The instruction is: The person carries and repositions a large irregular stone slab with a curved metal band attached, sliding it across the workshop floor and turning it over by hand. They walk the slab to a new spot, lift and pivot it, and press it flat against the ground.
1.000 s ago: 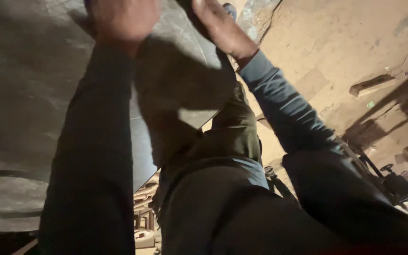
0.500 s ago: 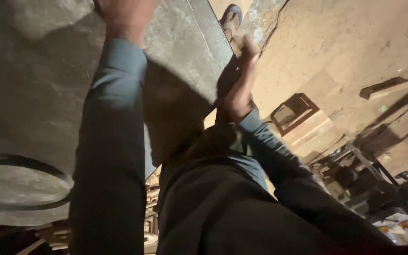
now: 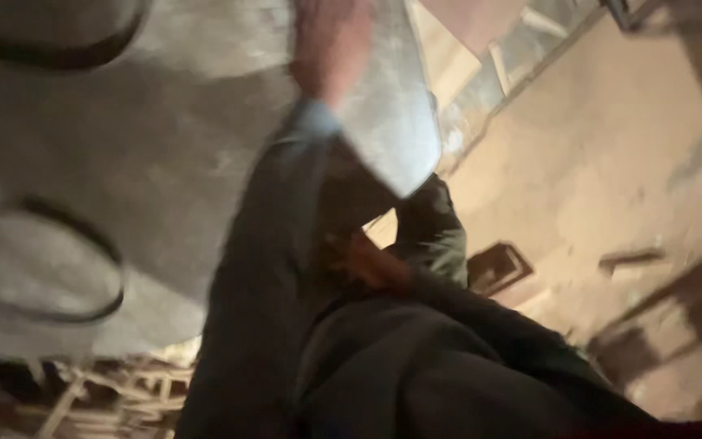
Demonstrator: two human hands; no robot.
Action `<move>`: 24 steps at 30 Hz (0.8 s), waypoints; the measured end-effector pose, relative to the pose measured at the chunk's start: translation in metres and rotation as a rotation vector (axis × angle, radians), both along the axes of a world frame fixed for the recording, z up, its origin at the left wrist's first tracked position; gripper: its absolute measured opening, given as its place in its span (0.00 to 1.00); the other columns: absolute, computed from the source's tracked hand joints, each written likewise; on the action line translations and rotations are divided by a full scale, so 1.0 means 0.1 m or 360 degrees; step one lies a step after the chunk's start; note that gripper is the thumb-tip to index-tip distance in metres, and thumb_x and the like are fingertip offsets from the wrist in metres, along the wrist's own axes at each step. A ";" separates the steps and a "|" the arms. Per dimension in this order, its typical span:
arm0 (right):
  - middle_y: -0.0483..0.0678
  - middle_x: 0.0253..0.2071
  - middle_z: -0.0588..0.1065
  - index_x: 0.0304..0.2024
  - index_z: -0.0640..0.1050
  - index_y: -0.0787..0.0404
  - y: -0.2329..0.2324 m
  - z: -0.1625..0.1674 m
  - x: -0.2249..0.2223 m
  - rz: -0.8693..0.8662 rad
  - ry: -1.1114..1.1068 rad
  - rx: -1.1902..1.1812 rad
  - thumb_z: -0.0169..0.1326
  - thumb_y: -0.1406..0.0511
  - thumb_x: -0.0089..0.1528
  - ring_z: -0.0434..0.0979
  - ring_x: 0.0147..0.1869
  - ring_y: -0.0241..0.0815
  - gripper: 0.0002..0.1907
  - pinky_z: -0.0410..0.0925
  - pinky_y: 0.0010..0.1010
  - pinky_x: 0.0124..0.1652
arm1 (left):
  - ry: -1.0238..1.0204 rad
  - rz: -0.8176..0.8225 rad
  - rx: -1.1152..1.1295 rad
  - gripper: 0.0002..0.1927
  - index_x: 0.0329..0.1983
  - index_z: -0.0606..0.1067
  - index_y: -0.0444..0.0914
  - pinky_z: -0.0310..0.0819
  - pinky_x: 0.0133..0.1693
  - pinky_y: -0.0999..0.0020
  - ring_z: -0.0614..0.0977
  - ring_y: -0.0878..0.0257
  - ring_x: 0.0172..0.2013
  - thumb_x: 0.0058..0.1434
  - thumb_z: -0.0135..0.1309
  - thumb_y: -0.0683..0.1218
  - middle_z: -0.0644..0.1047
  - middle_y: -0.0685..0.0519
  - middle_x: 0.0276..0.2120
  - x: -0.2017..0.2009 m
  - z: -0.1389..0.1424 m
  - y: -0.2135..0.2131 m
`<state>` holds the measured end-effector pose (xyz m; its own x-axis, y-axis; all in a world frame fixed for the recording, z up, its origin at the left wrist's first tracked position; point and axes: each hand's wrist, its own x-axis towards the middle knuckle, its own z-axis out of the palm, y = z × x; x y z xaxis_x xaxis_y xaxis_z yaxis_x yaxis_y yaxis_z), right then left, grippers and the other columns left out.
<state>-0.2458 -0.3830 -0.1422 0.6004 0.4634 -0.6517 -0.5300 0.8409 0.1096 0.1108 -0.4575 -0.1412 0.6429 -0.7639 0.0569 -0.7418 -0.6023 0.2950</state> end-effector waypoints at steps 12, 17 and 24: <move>0.56 0.45 0.80 0.47 0.82 0.64 -1.02 0.57 2.27 0.1859 -0.2548 -0.2380 0.54 0.62 0.68 0.78 0.52 0.56 0.12 0.70 0.43 0.52 | -0.0012 0.1319 -0.0438 0.08 0.45 0.80 0.43 0.74 0.47 0.50 0.80 0.46 0.45 0.65 0.58 0.47 0.78 0.44 0.44 -2.49 -0.45 2.55; 0.59 0.68 0.66 0.60 0.73 0.62 0.23 0.51 3.18 0.2093 -0.3558 -0.1931 0.57 0.55 0.65 0.65 0.70 0.58 0.26 0.59 0.49 0.64 | -0.0527 0.2982 -0.0541 0.11 0.52 0.75 0.39 0.68 0.57 0.53 0.75 0.49 0.54 0.73 0.48 0.48 0.74 0.44 0.52 -3.44 -0.25 4.08; 0.61 0.73 0.58 0.66 0.68 0.62 1.18 0.37 3.23 0.1929 -0.4522 -0.1976 0.59 0.46 0.62 0.51 0.79 0.61 0.39 0.43 0.61 0.72 | -0.1135 0.3543 -0.1981 0.30 0.75 0.55 0.36 0.58 0.67 0.55 0.63 0.52 0.67 0.76 0.43 0.55 0.60 0.44 0.69 -3.21 -0.51 4.40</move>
<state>0.0769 -0.2650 -0.1057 -0.0290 0.9987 -0.0414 0.9502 0.0147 -0.3113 -0.2097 -0.0178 -0.1920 -0.2266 0.9659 0.1252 0.1848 -0.0836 0.9792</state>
